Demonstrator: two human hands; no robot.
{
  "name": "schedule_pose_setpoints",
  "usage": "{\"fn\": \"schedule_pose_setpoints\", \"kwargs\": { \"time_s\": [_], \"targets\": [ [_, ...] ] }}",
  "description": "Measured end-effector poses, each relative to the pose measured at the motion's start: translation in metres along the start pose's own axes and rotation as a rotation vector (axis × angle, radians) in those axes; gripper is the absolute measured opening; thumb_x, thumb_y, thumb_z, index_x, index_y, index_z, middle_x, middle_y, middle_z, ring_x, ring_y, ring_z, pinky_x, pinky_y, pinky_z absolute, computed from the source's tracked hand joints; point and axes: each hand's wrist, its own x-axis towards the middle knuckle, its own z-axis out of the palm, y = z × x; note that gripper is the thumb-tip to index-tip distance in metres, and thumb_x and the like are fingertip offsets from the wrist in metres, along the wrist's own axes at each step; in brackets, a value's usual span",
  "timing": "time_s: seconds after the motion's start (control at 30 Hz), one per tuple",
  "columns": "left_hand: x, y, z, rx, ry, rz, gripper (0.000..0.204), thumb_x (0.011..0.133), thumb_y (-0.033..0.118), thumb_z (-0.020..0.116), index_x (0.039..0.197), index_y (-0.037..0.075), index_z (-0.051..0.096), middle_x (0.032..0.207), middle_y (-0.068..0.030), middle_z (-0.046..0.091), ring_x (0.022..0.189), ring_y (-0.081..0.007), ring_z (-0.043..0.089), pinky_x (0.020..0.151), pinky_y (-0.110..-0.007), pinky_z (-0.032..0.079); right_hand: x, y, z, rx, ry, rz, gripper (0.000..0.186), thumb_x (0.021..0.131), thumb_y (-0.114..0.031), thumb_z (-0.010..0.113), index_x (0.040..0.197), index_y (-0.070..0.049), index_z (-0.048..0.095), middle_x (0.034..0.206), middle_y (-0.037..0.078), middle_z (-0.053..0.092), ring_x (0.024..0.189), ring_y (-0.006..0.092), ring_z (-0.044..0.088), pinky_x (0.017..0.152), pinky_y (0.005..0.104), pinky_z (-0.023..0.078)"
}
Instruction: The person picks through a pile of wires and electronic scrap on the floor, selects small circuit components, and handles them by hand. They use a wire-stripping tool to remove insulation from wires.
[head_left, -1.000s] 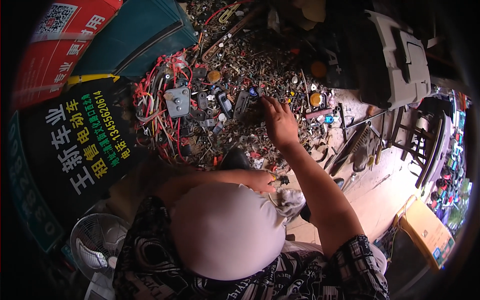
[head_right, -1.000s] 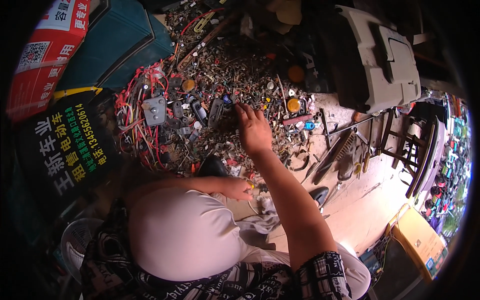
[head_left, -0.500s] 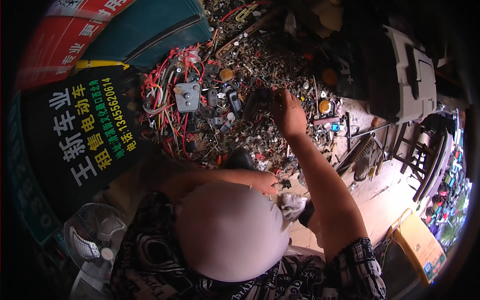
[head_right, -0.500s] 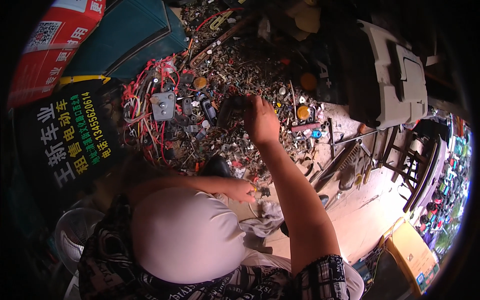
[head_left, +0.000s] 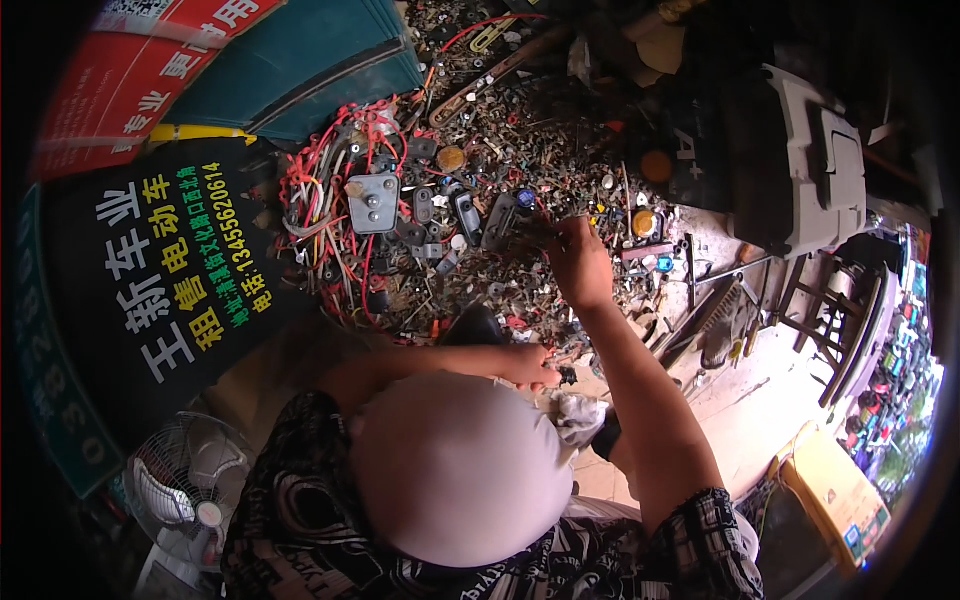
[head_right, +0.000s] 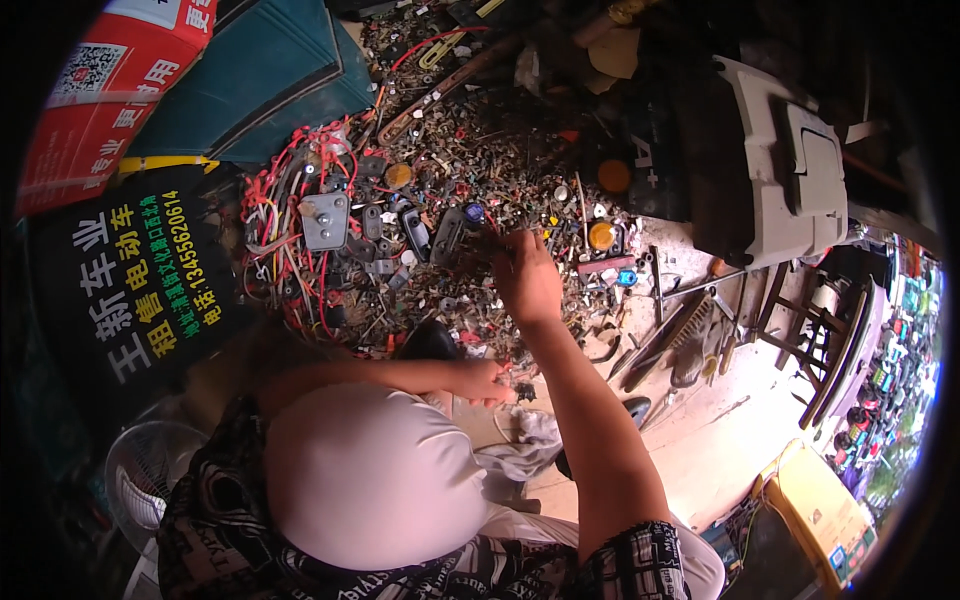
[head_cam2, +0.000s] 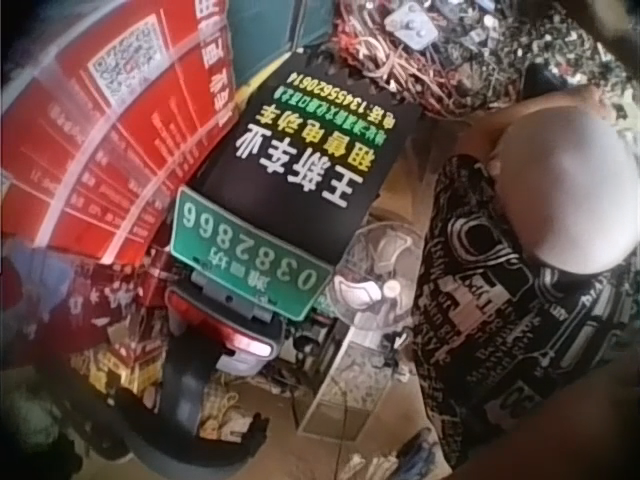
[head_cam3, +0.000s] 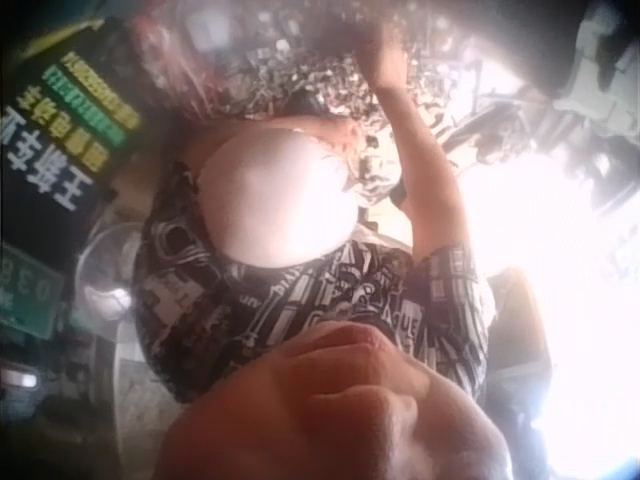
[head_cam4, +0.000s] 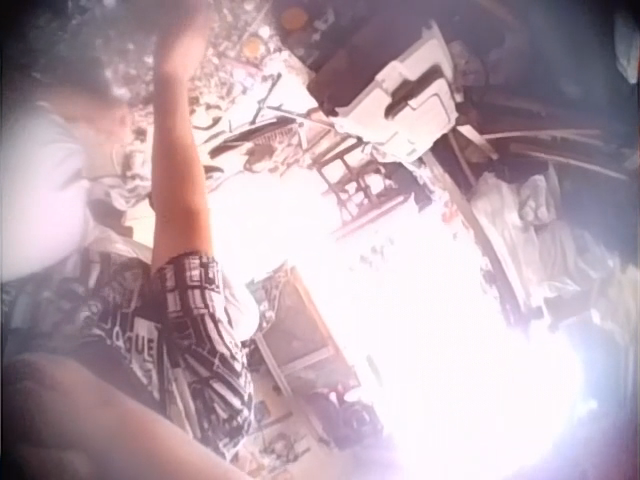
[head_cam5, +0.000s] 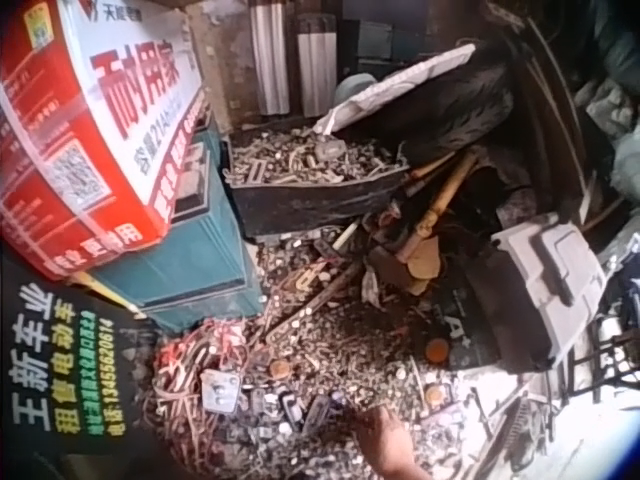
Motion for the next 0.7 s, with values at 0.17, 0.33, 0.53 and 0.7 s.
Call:
{"fn": "schedule_pose_setpoints", "kwargs": {
  "time_s": [0.17,0.33,0.53,0.7],
  "targets": [
    [0.002,0.006,-0.009,-0.280,0.066,0.142,0.040,0.097,0.041,0.048,0.076,0.010,0.062,0.067,0.0006,0.062,0.049,-0.0076,0.053,0.046,-0.022,0.043,-0.061,0.030,-0.025,0.094,0.047,0.039,0.015,0.084,-0.004,0.065,0.094,-0.004,0.053,0.080,0.012,0.062,0.067,0.0227,0.061,0.060,0.0337,0.050],
    [-0.006,0.011,-0.024,-0.952,0.014,0.108,0.045,0.096,0.050,0.049,0.086,0.009,0.065,0.079,-0.0027,0.067,0.069,-0.0112,0.065,0.060,-0.023,0.051,-0.118,0.020,-0.053,0.145,0.020,0.103,0.018,0.085,0.000,0.062,0.095,-0.004,0.047,0.074,0.010,0.058,0.061,0.0197,0.057,0.057,0.0317,0.047],
    [-0.014,0.022,-0.025,-1.096,-0.052,0.086,0.039,0.097,0.044,0.048,0.104,0.008,0.059,0.095,-0.0076,0.067,0.087,-0.0193,0.066,0.077,-0.035,0.056,-0.145,-0.025,-0.060,0.043,-0.172,-0.043,0.023,0.083,-0.006,0.066,0.102,-0.005,0.053,0.091,0.012,0.063,0.078,0.0320,0.063,0.069,0.0381,0.051],
    [-0.018,0.021,-0.025,-1.062,0.038,0.041,0.032,0.096,0.041,0.051,0.102,0.010,0.059,0.089,-0.0048,0.066,0.080,-0.0163,0.064,0.071,-0.033,0.055,-0.138,-0.030,-0.057,0.043,-0.256,0.084,0.014,0.084,-0.011,0.065,0.095,-0.004,0.059,0.090,0.013,0.061,0.079,0.0354,0.061,0.067,0.0423,0.050]
  ]
}}
